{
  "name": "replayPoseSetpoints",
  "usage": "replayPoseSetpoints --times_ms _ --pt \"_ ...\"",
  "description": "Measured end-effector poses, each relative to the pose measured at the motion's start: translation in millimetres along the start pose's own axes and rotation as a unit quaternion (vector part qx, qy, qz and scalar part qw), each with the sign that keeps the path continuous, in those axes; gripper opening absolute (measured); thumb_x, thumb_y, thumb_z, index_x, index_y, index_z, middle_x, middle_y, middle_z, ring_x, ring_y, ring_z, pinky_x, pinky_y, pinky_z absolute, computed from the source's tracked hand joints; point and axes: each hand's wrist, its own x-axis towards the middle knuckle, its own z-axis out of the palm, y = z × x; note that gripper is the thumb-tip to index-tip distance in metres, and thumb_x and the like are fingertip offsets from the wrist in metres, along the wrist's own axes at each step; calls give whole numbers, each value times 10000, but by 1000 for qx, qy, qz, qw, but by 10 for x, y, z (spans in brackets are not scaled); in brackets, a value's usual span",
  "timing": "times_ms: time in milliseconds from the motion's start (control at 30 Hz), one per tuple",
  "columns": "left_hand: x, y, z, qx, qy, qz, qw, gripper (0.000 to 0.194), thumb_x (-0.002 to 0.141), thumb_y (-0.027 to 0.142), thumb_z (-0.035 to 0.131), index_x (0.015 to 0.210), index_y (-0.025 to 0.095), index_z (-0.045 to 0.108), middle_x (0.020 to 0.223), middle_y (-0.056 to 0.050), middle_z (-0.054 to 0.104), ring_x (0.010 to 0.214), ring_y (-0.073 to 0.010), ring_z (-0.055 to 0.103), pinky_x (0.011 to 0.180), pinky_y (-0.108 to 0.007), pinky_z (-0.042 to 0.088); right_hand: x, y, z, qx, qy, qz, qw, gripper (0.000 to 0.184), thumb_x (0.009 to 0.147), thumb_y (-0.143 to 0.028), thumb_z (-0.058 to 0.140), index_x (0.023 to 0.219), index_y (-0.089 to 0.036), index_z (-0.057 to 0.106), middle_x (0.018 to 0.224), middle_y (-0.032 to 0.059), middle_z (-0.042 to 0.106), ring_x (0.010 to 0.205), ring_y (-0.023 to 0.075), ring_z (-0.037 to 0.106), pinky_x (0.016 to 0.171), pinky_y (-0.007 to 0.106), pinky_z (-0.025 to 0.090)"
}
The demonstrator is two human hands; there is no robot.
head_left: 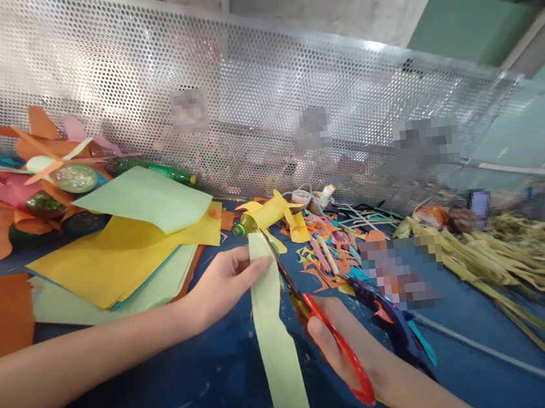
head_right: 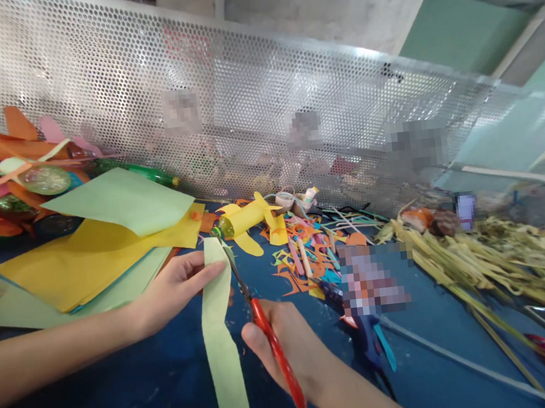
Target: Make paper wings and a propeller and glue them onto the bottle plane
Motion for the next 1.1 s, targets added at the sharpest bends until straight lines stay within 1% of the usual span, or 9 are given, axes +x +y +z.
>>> replayPoseSetpoints --times_ms 100,267,433,600,700,833,967,1033,1100 --pt "-6 -1 -3 3 2 -7 1000 247 856 350 514 878 139 639 705 -25 698 637 -158 640 615 -266 514 9 -2 -3 5 -14 15 1000 481 889 -589 176 619 -215 313 559 -15 366 506 132 354 456 257 264" --pt "7 6 -9 5 16 -8 1000 245 852 340 523 794 130 635 669 -25 692 626 -150 635 620 -253 509 17 52 12 1 -10 26 1000 503 868 -629 197 621 -208 316 553 -25 346 498 118 330 436 246 234" --pt "26 9 -29 -1 13 -8 1000 238 837 347 542 814 130 637 659 -23 688 611 -145 625 624 -258 503 16 109 18 10 -15 33 999 513 863 -637 224 598 -203 296 532 -32 334 479 102 307 426 237 219" --pt "22 26 -32 -15 20 -28 999 234 814 370 563 793 146 624 651 -11 679 627 -155 631 640 -273 503 30 126 15 17 -20 38 999 515 868 -628 228 586 -201 286 518 -34 329 460 91 286 423 243 196" --pt "26 34 -33 -20 25 -34 999 239 805 385 567 794 151 610 643 -4 665 601 -147 624 594 -254 498 43 133 6 14 -19 37 999 521 868 -630 216 577 -201 270 510 -39 305 455 88 266 425 251 173" --pt "46 33 -57 -14 37 -41 998 256 797 422 567 829 168 582 678 -1 658 609 -139 623 560 -230 478 58 157 -9 18 -24 46 998 562 828 -697 182 565 -206 257 508 -43 272 459 91 260 421 250 171" --pt "67 19 -92 12 41 -17 999 253 818 418 545 807 167 578 641 24 614 573 -97 586 595 -212 457 43 166 8 65 -29 79 994 564 819 -709 198 572 -212 298 500 -48 284 427 87 305 390 229 235" --pt "73 10 -109 47 42 -5 998 265 829 421 527 776 165 573 592 34 584 521 -83 549 540 -192 425 26 147 19 108 -30 95 989 559 831 -697 198 594 -209 336 512 -37 351 425 91 375 404 227 310" --pt "74 1 -121 82 45 -7 996 281 838 439 504 779 171 566 544 40 564 459 -73 496 455 -175 362 13 114 17 129 -34 98 986 567 842 -683 186 611 -202 376 547 -5 443 475 115 467 462 249 384"
